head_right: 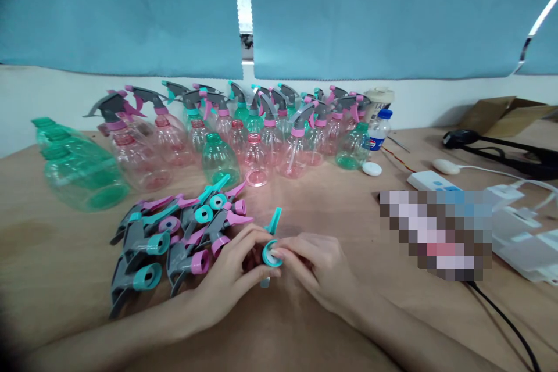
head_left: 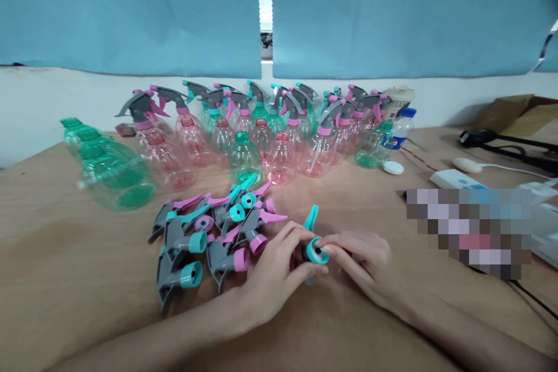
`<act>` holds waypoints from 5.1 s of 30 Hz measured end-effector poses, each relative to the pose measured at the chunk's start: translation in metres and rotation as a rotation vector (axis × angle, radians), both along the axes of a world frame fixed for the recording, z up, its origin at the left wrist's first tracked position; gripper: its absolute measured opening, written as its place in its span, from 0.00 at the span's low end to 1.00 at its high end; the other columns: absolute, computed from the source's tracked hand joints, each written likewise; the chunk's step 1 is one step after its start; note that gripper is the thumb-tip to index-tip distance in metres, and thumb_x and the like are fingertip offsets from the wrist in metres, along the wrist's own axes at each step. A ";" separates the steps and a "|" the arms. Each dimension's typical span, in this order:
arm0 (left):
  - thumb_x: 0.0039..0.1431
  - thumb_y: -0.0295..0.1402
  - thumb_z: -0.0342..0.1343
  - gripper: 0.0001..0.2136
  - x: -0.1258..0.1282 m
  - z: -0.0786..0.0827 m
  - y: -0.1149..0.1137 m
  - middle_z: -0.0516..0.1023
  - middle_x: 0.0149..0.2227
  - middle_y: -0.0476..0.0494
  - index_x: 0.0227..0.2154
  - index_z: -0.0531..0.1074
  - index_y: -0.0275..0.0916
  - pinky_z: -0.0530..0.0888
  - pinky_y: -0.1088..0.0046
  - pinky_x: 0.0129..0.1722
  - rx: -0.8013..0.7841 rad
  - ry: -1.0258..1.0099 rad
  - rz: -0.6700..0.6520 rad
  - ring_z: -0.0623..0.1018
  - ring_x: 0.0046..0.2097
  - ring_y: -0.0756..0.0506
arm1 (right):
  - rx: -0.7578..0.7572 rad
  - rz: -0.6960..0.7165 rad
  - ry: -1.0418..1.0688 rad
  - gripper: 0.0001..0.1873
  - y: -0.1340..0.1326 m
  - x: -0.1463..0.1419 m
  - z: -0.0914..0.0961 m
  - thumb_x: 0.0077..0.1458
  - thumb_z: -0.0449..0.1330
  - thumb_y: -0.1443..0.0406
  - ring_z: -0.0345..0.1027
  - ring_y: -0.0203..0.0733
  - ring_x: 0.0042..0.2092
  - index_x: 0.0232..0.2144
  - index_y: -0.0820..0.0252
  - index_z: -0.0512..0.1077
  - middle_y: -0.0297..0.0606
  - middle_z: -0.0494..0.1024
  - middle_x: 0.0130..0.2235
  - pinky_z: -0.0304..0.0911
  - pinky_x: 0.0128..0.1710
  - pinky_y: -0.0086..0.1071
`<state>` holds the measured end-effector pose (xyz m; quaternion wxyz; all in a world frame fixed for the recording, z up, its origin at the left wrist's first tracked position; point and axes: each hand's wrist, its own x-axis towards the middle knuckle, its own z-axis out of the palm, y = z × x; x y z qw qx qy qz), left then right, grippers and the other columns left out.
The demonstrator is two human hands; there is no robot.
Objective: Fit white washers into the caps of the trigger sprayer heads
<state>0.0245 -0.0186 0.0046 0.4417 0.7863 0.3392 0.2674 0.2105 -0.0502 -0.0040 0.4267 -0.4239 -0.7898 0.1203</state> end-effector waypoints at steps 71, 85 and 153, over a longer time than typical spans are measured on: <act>0.61 0.24 0.52 0.07 0.003 0.000 0.002 0.66 0.41 0.47 0.40 0.65 0.41 0.68 0.70 0.42 0.109 0.108 -0.080 0.70 0.41 0.47 | -0.281 0.066 0.014 0.14 0.000 -0.004 -0.004 0.61 0.53 0.60 0.54 0.29 0.22 0.25 0.59 0.64 0.28 0.67 0.22 0.54 0.23 0.24; 0.59 0.25 0.56 0.08 0.003 0.000 0.000 0.68 0.42 0.49 0.40 0.67 0.42 0.65 0.70 0.45 0.076 0.037 0.075 0.69 0.45 0.46 | -0.504 -0.063 0.315 0.08 0.002 -0.007 -0.005 0.58 0.56 0.60 0.66 0.33 0.26 0.35 0.56 0.59 0.28 0.70 0.25 0.60 0.23 0.25; 0.60 0.27 0.53 0.12 0.001 -0.005 -0.005 0.65 0.47 0.44 0.46 0.68 0.43 0.70 0.63 0.48 0.305 0.114 0.121 0.70 0.48 0.43 | -0.185 0.041 -0.048 0.05 0.007 0.009 0.010 0.55 0.56 0.68 0.64 0.34 0.28 0.35 0.58 0.70 0.35 0.71 0.31 0.63 0.28 0.29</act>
